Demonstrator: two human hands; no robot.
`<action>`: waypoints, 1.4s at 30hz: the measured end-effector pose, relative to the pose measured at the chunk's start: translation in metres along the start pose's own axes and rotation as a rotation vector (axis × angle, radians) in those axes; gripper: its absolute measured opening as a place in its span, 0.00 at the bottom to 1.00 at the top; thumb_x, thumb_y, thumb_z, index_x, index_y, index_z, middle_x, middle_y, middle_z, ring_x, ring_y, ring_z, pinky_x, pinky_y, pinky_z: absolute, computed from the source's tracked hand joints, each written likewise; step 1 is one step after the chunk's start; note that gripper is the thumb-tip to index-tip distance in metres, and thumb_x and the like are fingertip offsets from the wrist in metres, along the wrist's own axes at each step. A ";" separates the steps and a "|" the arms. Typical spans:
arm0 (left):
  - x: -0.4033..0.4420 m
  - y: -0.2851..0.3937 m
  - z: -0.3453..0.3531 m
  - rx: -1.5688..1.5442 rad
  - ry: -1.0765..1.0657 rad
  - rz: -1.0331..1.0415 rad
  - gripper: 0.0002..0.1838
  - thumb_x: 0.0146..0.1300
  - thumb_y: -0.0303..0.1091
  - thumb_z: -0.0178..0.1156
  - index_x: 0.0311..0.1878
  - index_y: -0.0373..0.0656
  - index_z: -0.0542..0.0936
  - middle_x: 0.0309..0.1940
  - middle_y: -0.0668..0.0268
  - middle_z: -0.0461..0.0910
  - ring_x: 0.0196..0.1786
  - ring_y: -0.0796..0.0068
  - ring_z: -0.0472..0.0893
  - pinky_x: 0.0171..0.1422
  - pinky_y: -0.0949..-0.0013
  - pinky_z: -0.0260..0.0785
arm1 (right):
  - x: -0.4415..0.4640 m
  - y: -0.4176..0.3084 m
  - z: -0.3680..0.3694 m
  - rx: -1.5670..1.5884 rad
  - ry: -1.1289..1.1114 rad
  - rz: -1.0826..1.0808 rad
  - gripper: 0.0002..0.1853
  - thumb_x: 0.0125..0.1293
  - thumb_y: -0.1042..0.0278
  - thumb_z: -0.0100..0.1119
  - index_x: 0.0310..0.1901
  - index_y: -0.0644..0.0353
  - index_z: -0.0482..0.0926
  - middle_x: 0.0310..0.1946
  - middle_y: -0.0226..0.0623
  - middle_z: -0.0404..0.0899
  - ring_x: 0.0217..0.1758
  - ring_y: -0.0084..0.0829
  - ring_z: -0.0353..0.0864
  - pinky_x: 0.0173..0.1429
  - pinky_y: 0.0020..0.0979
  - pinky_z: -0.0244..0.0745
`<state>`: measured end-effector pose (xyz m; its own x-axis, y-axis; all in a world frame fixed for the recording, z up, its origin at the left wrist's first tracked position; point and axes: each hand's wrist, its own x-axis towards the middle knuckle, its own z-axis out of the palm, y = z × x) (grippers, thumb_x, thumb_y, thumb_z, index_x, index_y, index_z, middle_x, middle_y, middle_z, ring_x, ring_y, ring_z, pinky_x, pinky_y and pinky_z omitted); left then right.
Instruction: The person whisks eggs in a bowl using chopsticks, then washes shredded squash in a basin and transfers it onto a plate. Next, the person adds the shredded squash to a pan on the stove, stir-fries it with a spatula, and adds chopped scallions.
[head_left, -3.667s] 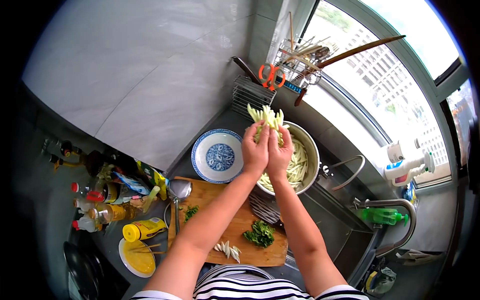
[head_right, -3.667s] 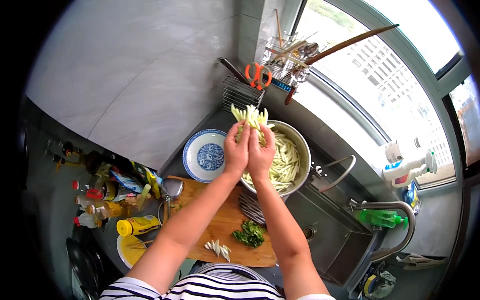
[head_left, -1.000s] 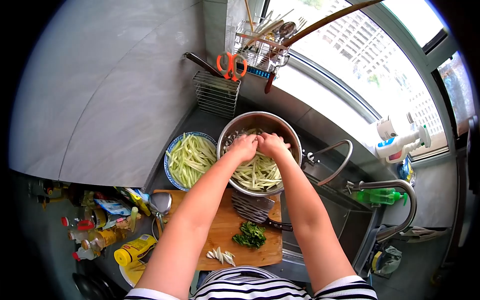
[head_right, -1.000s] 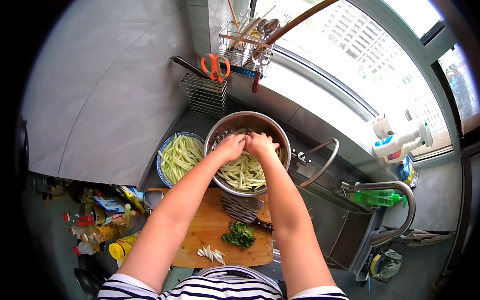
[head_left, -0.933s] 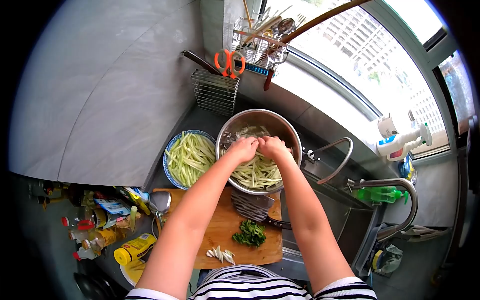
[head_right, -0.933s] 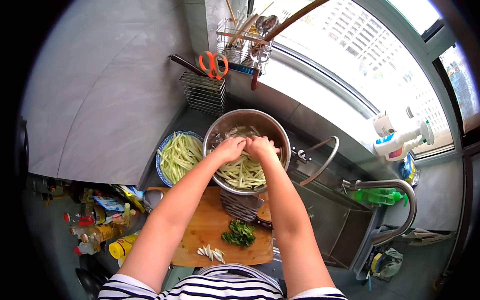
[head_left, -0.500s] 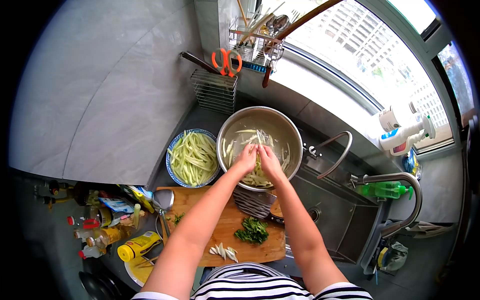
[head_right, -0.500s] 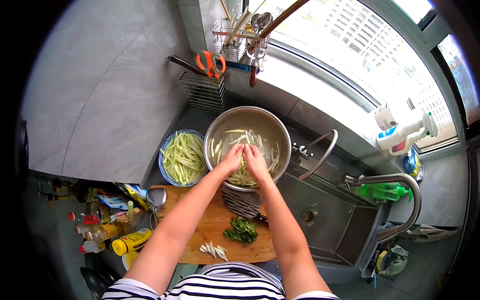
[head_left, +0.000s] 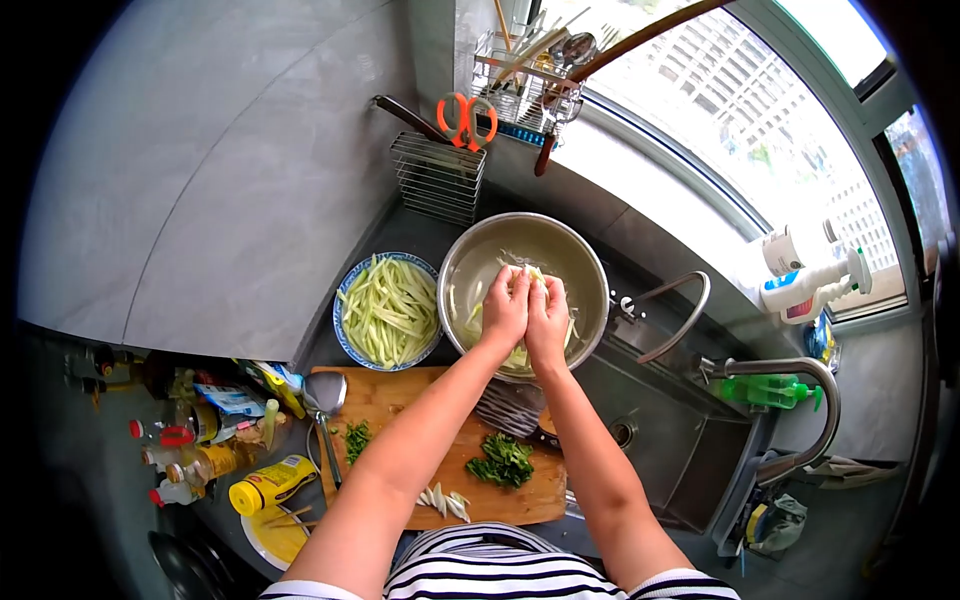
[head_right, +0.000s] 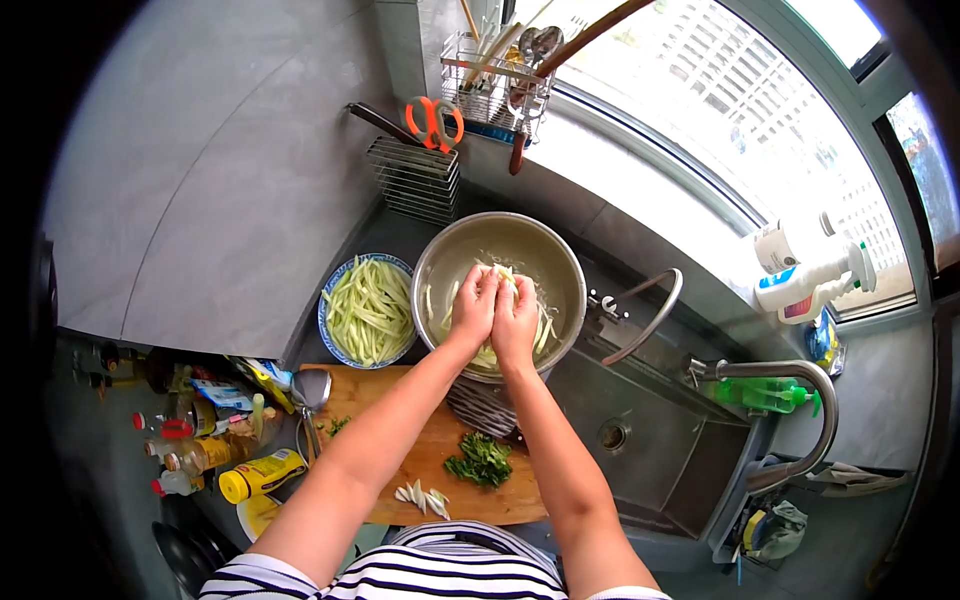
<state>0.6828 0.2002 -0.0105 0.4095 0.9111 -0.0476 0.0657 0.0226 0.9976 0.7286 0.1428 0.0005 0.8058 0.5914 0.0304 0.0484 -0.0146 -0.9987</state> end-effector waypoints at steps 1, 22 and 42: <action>-0.002 0.008 -0.004 -0.025 -0.002 0.001 0.12 0.73 0.41 0.54 0.43 0.41 0.77 0.37 0.54 0.83 0.40 0.56 0.83 0.44 0.59 0.74 | -0.002 -0.010 0.002 -0.013 -0.006 -0.011 0.10 0.75 0.65 0.51 0.46 0.63 0.75 0.36 0.38 0.82 0.38 0.24 0.79 0.43 0.29 0.74; 0.000 -0.007 -0.225 0.543 0.337 0.290 0.13 0.73 0.33 0.49 0.54 0.40 0.77 0.48 0.53 0.77 0.51 0.52 0.78 0.56 0.58 0.70 | -0.056 -0.010 0.175 -0.444 -0.471 -0.348 0.12 0.67 0.65 0.56 0.48 0.62 0.75 0.45 0.54 0.75 0.48 0.57 0.73 0.53 0.49 0.70; -0.023 -0.017 -0.239 0.525 0.230 0.347 0.26 0.71 0.29 0.47 0.72 0.47 0.65 0.70 0.46 0.64 0.73 0.45 0.61 0.75 0.50 0.53 | -0.080 -0.050 0.149 -0.944 -0.624 -0.400 0.28 0.63 0.63 0.59 0.65 0.57 0.69 0.67 0.61 0.61 0.69 0.64 0.60 0.65 0.52 0.68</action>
<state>0.4548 0.2776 -0.0147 0.2858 0.8952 0.3419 0.4230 -0.4380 0.7933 0.5741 0.2166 0.0421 0.2229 0.9738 0.0460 0.8538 -0.1722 -0.4913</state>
